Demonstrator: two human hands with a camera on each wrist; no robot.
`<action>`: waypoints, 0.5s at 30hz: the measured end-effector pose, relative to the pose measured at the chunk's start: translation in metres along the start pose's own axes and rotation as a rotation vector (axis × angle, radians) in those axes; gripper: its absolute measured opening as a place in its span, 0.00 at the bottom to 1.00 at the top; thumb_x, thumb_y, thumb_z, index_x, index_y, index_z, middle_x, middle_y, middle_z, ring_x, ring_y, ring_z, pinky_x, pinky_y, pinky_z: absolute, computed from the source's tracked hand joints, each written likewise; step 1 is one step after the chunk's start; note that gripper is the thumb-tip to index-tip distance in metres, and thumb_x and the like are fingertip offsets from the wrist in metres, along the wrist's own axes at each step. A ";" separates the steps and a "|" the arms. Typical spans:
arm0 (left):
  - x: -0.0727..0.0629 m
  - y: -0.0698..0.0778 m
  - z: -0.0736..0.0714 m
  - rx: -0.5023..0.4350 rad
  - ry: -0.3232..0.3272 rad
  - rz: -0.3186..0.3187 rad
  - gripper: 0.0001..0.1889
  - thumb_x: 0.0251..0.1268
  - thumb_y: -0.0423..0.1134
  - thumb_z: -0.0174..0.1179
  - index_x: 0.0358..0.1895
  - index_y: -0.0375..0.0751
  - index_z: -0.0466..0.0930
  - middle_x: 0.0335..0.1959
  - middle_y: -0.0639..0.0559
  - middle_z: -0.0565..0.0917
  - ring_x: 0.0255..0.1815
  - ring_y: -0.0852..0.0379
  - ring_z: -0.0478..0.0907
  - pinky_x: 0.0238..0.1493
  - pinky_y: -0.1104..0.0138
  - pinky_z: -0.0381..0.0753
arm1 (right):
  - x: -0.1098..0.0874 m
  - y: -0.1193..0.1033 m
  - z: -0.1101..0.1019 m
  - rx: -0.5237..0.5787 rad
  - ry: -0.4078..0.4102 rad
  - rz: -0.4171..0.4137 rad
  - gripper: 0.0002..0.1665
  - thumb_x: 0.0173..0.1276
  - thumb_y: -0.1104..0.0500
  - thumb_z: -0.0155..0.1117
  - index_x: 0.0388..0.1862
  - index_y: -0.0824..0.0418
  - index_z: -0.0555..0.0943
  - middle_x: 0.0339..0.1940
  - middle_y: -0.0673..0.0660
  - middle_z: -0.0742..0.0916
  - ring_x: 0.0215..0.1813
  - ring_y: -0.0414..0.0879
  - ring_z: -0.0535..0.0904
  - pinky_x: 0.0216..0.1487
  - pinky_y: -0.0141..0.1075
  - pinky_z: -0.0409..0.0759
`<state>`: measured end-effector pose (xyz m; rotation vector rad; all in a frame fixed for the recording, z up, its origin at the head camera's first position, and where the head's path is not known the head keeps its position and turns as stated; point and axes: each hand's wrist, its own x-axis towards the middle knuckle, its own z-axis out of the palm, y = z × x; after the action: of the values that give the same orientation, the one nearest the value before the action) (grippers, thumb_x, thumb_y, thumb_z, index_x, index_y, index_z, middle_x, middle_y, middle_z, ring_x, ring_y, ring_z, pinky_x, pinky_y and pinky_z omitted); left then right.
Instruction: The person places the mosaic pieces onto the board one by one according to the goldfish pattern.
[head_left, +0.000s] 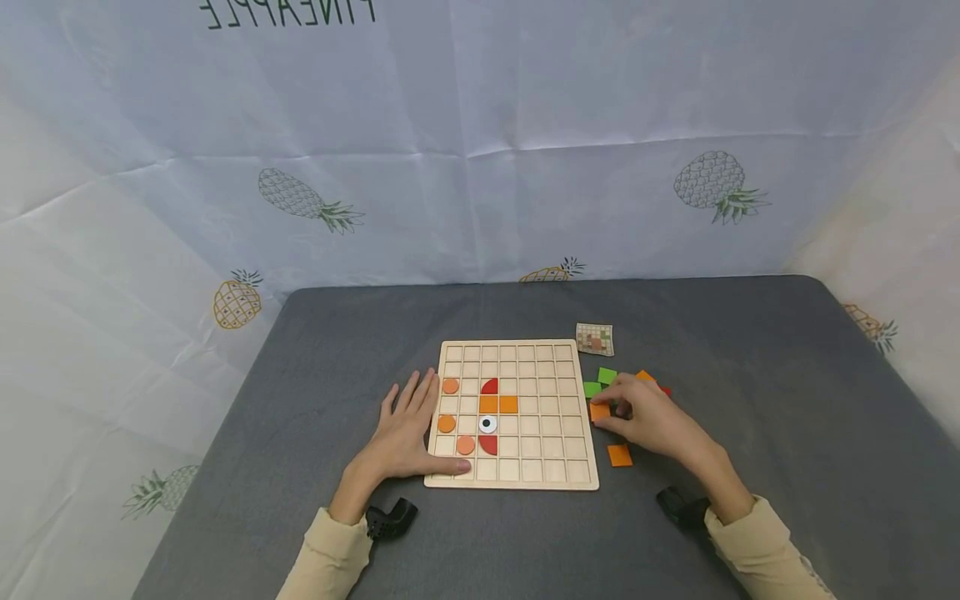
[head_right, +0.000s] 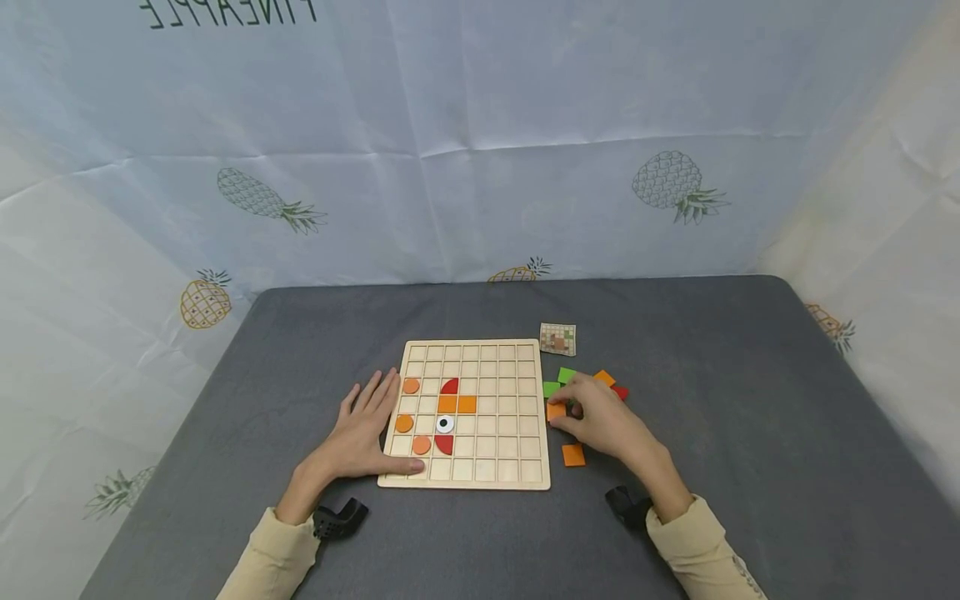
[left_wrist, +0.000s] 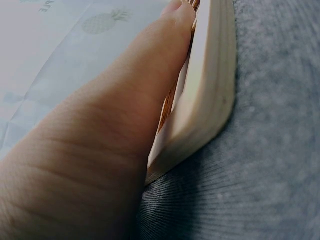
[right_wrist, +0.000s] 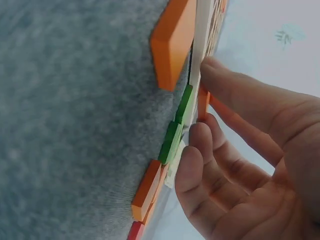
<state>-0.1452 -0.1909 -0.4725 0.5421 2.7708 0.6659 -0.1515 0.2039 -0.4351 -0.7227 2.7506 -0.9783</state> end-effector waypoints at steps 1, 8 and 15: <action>0.000 0.000 0.000 0.000 -0.001 -0.001 0.77 0.47 0.75 0.73 0.90 0.33 0.39 0.92 0.34 0.41 0.93 0.29 0.35 0.86 0.28 0.33 | 0.000 -0.001 0.000 -0.005 0.014 -0.007 0.18 0.68 0.63 0.80 0.54 0.70 0.91 0.42 0.57 0.88 0.34 0.32 0.72 0.32 0.30 0.75; 0.000 0.000 0.000 0.002 -0.009 -0.005 0.77 0.47 0.75 0.73 0.90 0.34 0.38 0.92 0.35 0.41 0.93 0.30 0.35 0.86 0.29 0.33 | 0.004 -0.009 0.001 -0.024 0.084 -0.024 0.16 0.67 0.61 0.81 0.51 0.68 0.92 0.40 0.55 0.89 0.34 0.34 0.73 0.33 0.30 0.74; 0.000 0.000 -0.001 0.007 -0.015 -0.013 0.77 0.47 0.75 0.72 0.90 0.34 0.37 0.93 0.36 0.40 0.93 0.31 0.35 0.86 0.29 0.33 | 0.010 -0.019 0.002 0.014 0.053 -0.014 0.18 0.68 0.61 0.80 0.54 0.69 0.91 0.37 0.54 0.84 0.34 0.34 0.72 0.30 0.29 0.72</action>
<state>-0.1459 -0.1912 -0.4713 0.5286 2.7611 0.6467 -0.1521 0.1856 -0.4242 -0.7254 2.7847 -1.0334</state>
